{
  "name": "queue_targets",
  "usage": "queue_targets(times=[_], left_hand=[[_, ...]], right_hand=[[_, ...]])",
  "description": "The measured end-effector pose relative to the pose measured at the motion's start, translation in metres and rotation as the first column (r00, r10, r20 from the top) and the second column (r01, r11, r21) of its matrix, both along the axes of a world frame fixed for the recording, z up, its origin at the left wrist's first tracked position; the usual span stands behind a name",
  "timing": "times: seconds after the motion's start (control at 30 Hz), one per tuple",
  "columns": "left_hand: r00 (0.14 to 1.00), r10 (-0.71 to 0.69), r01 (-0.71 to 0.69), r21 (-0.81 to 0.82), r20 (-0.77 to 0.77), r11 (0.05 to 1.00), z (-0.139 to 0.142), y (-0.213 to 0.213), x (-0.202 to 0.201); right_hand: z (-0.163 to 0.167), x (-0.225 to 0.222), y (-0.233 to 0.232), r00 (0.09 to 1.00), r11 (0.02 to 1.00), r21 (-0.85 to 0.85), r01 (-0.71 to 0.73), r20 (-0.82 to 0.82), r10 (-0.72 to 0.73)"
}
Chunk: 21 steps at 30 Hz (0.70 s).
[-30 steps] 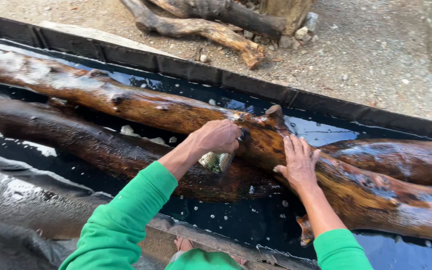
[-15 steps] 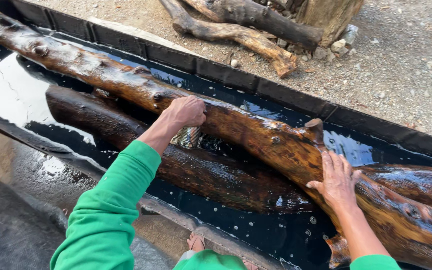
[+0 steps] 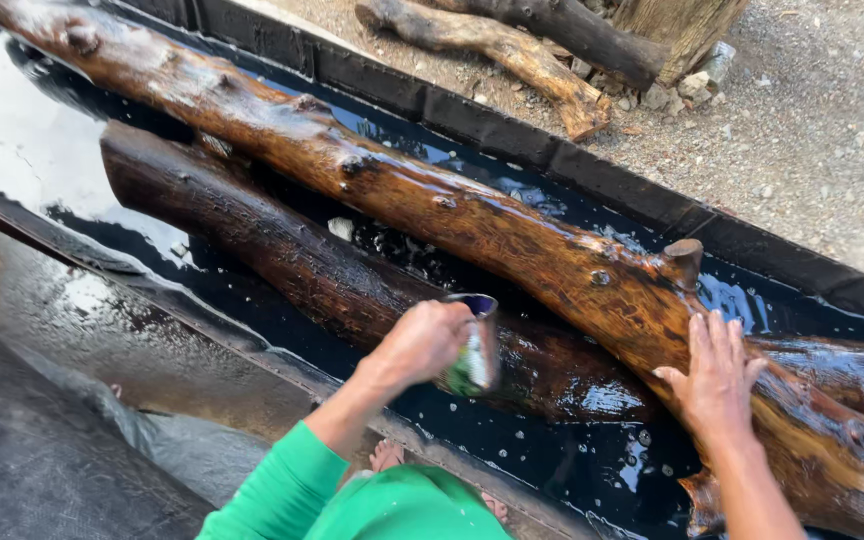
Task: The person washes two large logs submerged in a black-lined trough using a metal tin to scoop and pour water over the logs. The person repeatedly pours water and rubs the logs with their hands to clean the surfaces.
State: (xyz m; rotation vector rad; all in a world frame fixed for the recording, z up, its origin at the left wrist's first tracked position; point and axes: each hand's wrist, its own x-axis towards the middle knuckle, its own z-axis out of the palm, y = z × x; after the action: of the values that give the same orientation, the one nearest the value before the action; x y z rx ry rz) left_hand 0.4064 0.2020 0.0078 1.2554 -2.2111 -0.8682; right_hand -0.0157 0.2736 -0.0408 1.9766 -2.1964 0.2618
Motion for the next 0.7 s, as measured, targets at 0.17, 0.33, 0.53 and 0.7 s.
queue_targets(times=[0.17,0.33,0.53,0.7], left_hand=[[0.953,0.002,0.018,0.062,-0.303,0.998,-0.041,0.037,-0.039],[0.931,-0.098,0.129,0.063,-0.351,0.990,-0.069,0.054,-0.052],[0.870,-0.131,0.205,0.106,-0.476,0.973,-0.080,0.064,-0.070],[0.982,-0.023,0.011,-0.062,-0.188,0.998,-0.087,0.028,-0.035]], right_hand=[[-0.027,0.115,0.040,0.935,0.970,0.144,-0.196,0.325,0.141],[-0.026,0.173,0.061,0.692,0.937,0.229,-0.262,0.721,0.017],[-0.007,0.199,0.048,0.790,0.923,0.357,0.142,0.522,-0.323],[0.009,0.184,0.051,0.904,0.981,0.193,0.029,0.413,-0.108]])
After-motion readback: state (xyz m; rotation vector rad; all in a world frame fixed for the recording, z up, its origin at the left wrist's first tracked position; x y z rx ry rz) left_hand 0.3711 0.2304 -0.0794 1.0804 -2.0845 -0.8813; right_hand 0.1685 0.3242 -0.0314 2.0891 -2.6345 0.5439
